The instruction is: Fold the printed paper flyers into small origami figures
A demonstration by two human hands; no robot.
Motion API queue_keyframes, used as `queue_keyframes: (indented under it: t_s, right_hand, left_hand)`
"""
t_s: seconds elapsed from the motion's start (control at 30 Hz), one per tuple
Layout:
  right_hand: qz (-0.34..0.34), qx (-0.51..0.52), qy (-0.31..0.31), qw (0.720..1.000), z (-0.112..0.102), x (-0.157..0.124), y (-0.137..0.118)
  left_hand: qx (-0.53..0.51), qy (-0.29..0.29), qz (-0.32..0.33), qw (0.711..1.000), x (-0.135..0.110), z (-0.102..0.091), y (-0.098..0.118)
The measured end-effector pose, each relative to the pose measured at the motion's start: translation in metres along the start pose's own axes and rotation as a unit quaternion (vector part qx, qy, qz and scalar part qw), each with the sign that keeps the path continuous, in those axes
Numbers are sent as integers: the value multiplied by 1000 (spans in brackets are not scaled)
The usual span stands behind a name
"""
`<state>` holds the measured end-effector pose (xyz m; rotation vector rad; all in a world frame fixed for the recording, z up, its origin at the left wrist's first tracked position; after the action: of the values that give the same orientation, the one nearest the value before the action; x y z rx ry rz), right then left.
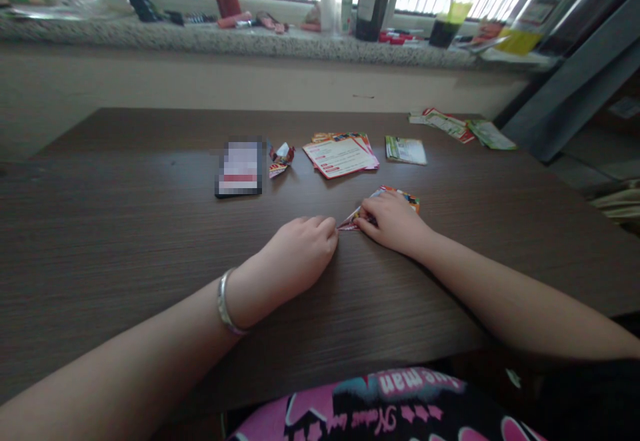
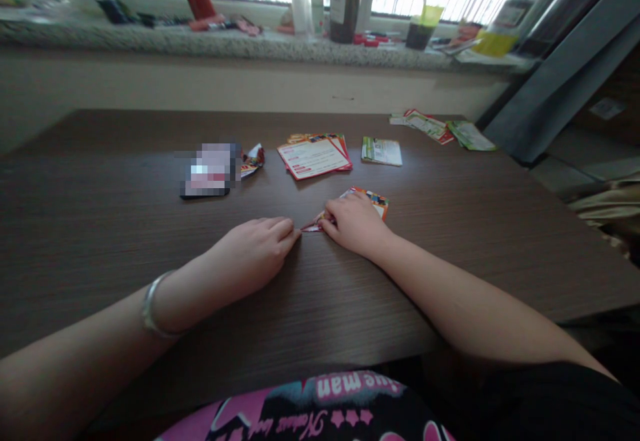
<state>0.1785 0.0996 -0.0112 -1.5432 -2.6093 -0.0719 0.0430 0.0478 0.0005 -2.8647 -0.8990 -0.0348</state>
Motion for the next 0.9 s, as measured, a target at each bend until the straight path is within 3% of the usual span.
queue_keyframes:
  t_s: [0.23, 0.37, 0.5, 0.57, 0.7, 0.8, 0.9]
  right_hand:
    - [-8, 10, 11, 1000, 0, -1, 0]
    - [-17, 14, 31, 999, 1, -3, -1]
    - [-36, 39, 43, 998, 2, -3, 2]
    - [-56, 65, 54, 995, 2, -3, 4]
    - [-114, 88, 119, 982, -6, -5, 8]
    - [-166, 52, 178, 969, -12, -10, 4]
    - [-212, 6, 191, 958, -13, -15, -5]
  left_hand:
    - [-1, 11, -7, 1000, 1, 5, -5]
    - [-45, 57, -15, 997, 0, 8, -14]
    - [-72, 80, 54, 993, -1, 10, -10]
    - [-76, 72, 73, 992, 0, 10, -9]
    - [-66, 51, 46, 995, 1, 8, -10]
    - [-37, 36, 28, 998, 1, 8, -9]
    - [-16, 28, 24, 999, 1, 8, -7]
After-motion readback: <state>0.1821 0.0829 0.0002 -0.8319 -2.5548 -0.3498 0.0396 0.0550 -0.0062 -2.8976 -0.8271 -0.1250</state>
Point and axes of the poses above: each hand's wrist, its own x-axis towards the middle knuckle, its own z-axis out of the palm, y = z × x, the point moved 6 cm from there along x, towards the middle knuckle, and after that the axes turned 3 degrees about -x, right-handed, at the moved point
